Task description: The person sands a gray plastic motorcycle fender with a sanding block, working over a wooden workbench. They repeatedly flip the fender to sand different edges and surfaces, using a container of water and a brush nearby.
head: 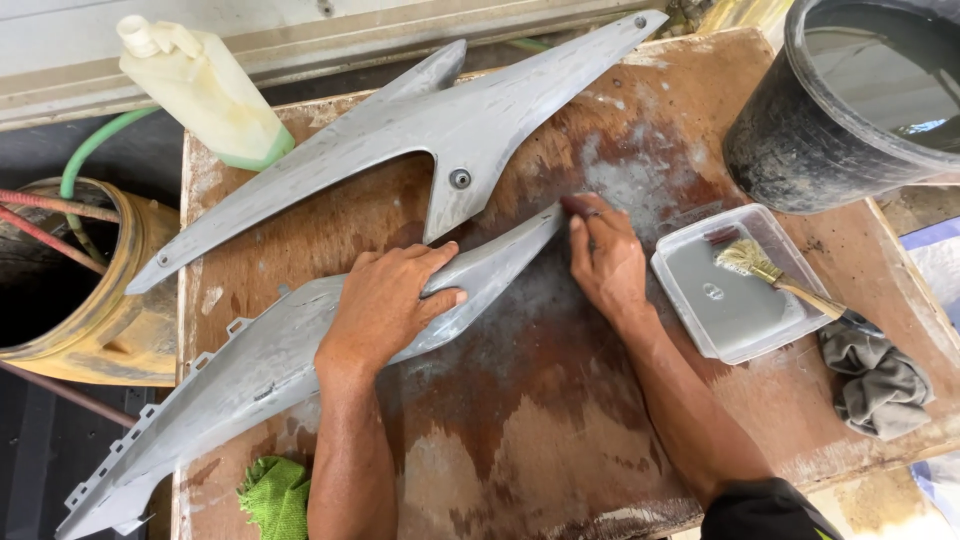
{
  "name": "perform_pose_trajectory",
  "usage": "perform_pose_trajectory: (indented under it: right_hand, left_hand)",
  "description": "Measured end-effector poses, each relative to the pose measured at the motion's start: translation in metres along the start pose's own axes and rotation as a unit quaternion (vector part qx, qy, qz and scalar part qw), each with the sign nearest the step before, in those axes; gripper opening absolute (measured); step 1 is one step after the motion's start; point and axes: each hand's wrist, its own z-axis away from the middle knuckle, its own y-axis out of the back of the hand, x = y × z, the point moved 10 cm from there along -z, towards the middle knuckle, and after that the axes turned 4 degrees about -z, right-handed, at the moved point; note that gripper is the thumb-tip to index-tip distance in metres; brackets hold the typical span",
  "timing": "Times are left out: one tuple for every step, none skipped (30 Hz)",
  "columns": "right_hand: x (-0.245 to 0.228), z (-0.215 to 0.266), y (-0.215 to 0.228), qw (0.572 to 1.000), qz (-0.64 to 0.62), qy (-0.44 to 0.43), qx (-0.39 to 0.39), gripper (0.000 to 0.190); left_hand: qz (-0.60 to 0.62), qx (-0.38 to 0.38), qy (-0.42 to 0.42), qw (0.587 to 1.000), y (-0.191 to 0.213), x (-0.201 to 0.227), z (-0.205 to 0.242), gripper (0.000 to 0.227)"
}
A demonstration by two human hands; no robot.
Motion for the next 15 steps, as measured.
perform_pose_trajectory:
  right_hand:
    - [-0.006,-0.001,0.003,1.0,0.0,0.001,0.0,0.017]
    - [-0.007,-0.003,0.004,1.0,0.011,-0.017,-0.005,0.018]
    - [-0.01,-0.004,0.005,0.999,0.022,-0.033,-0.012,0.019]
    - [-0.011,-0.001,0.0,0.999,0.022,-0.032,-0.013,0.019]
    - [-0.013,0.002,-0.007,0.999,-0.005,-0.025,-0.023,0.019]
    - [-0.015,0.005,-0.014,0.999,-0.032,-0.018,-0.032,0.019]
    - [-0.01,0.004,-0.015,0.999,-0.032,-0.018,-0.032,0.019]
    - [-0.003,0.003,-0.016,0.999,-0.013,-0.026,-0.028,0.019]
    - [0.004,0.003,-0.016,0.999,0.007,-0.035,-0.025,0.019]
    - [0.0,0.003,-0.011,0.999,0.007,-0.035,-0.026,0.019]
    - [-0.003,0.001,-0.006,0.999,0.017,-0.042,-0.019,0.021]
    - [-0.006,-0.001,0.0,0.998,0.028,-0.05,-0.012,0.025]
    - [-0.002,0.004,-0.008,0.998,0.027,-0.049,-0.012,0.025]
    - [-0.001,0.008,-0.016,0.999,0.02,-0.031,-0.011,0.019]
    - [0.0,0.016,-0.023,1.0,0.013,-0.016,-0.01,0.014]
  left_hand:
    - [0.0,0.001,0.0,1.0,-0.001,-0.001,0.0,0.059]
    - [0.001,0.01,-0.001,1.0,-0.001,-0.001,0.0,0.057]
    - [0.002,0.019,-0.002,1.0,-0.001,-0.002,0.0,0.054]
    - [0.003,0.019,-0.001,1.0,-0.001,-0.002,0.0,0.054]
    - [0.003,0.026,-0.002,1.0,0.001,-0.002,-0.001,0.054]
    - [0.004,0.032,-0.003,0.999,0.002,-0.002,-0.002,0.053]
    - [0.003,0.032,-0.003,0.999,0.001,-0.004,-0.002,0.053]
    - [-0.001,0.043,-0.004,0.999,0.002,-0.005,-0.002,0.052]
    - [-0.005,0.055,-0.006,0.998,0.002,-0.005,-0.002,0.052]
    - [-0.005,0.054,-0.005,0.999,0.002,-0.005,-0.002,0.052]
    - [-0.005,0.055,-0.002,0.998,0.003,-0.006,-0.002,0.052]
    - [-0.005,0.055,0.001,0.998,0.005,-0.007,-0.002,0.052]
    - [-0.005,0.056,0.002,0.998,0.006,-0.008,-0.003,0.052]
    - [-0.005,0.067,0.002,0.998,0.009,-0.008,-0.004,0.05]
    - [-0.004,0.075,0.003,0.997,0.011,-0.008,-0.003,0.047]
